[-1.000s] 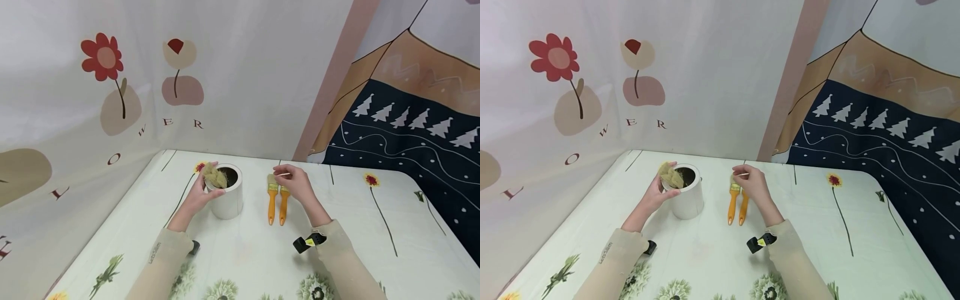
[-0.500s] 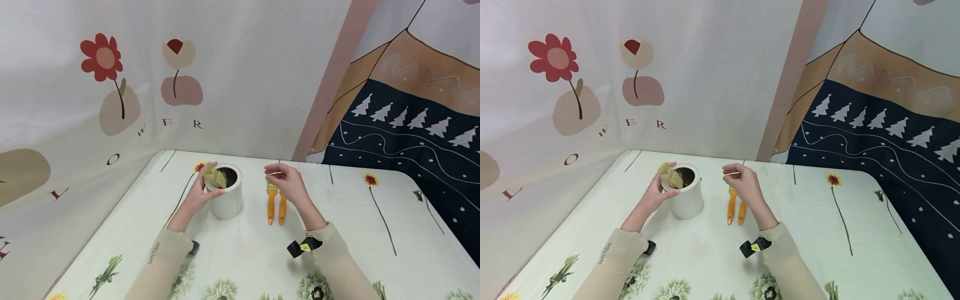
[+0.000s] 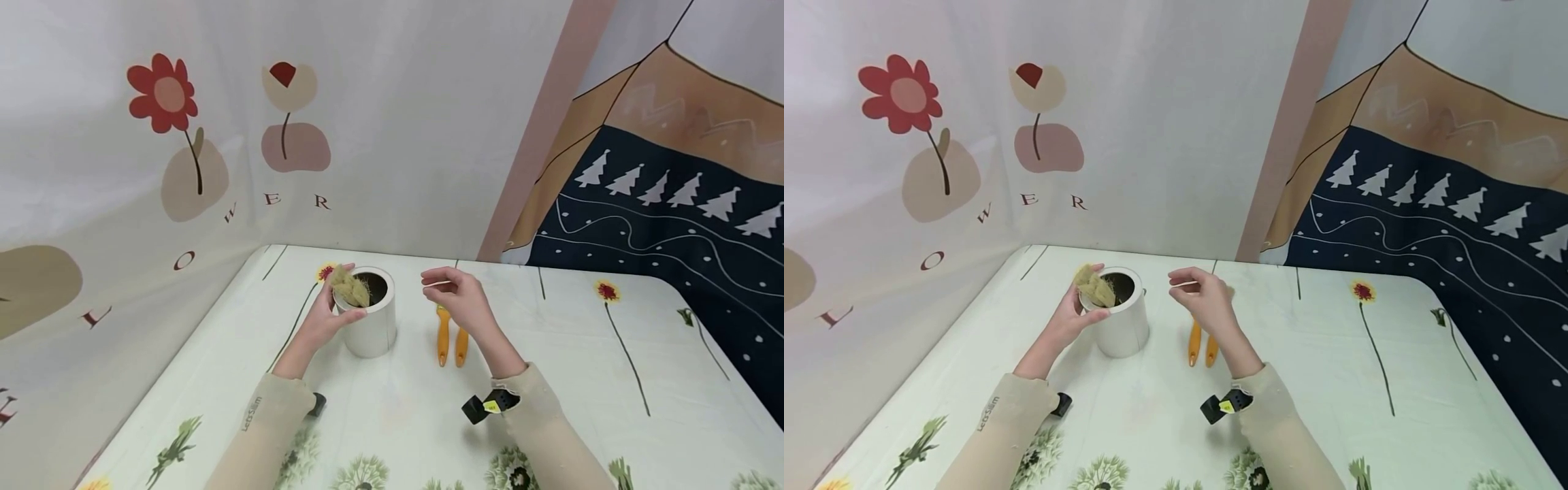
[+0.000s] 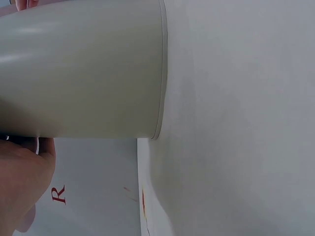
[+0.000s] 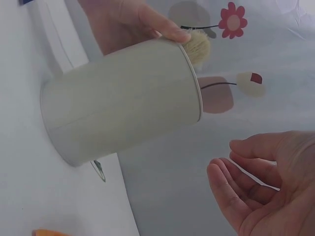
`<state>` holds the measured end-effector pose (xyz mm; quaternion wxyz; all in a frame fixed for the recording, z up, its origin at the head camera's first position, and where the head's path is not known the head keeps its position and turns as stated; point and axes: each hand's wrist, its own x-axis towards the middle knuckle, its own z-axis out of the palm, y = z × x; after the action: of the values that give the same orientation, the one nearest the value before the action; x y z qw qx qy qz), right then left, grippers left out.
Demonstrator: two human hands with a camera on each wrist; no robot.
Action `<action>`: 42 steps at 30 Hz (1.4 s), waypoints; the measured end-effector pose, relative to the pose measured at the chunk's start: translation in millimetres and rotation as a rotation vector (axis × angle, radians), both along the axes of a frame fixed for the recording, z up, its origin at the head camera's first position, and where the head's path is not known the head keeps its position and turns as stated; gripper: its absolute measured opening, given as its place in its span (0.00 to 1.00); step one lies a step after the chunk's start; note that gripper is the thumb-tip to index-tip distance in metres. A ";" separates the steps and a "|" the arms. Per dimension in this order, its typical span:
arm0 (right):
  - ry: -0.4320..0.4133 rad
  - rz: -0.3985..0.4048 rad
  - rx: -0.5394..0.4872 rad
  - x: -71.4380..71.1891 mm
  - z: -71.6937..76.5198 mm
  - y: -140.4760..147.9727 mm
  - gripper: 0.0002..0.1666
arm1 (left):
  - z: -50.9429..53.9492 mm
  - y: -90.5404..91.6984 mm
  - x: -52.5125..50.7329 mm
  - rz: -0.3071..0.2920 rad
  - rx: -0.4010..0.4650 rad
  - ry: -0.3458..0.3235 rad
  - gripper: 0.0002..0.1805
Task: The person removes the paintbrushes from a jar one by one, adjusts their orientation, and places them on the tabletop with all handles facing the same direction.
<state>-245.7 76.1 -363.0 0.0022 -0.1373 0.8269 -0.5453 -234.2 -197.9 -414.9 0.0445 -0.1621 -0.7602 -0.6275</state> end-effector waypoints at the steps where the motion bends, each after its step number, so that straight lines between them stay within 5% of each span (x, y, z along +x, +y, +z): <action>1: 0.001 0.003 -0.004 0.2 0.0 -0.6 0.18 | -0.6 -0.3 -0.4 0.001 -0.002 -0.001 0.52; 18: -0.003 0.016 -0.008 7.0 4.9 -13.5 0.18 | 0.3 0.8 -0.5 0.006 -0.003 -0.017 0.54; 42: 0.046 0.134 -0.063 18.8 11.8 -38.5 0.18 | 1.7 0.5 0.3 0.004 0.001 -0.028 0.50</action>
<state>-227.0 37.6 -351.2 0.0153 -0.2047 0.7981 -0.5665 -233.9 -197.4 -413.2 0.0354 -0.1517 -0.7608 -0.6300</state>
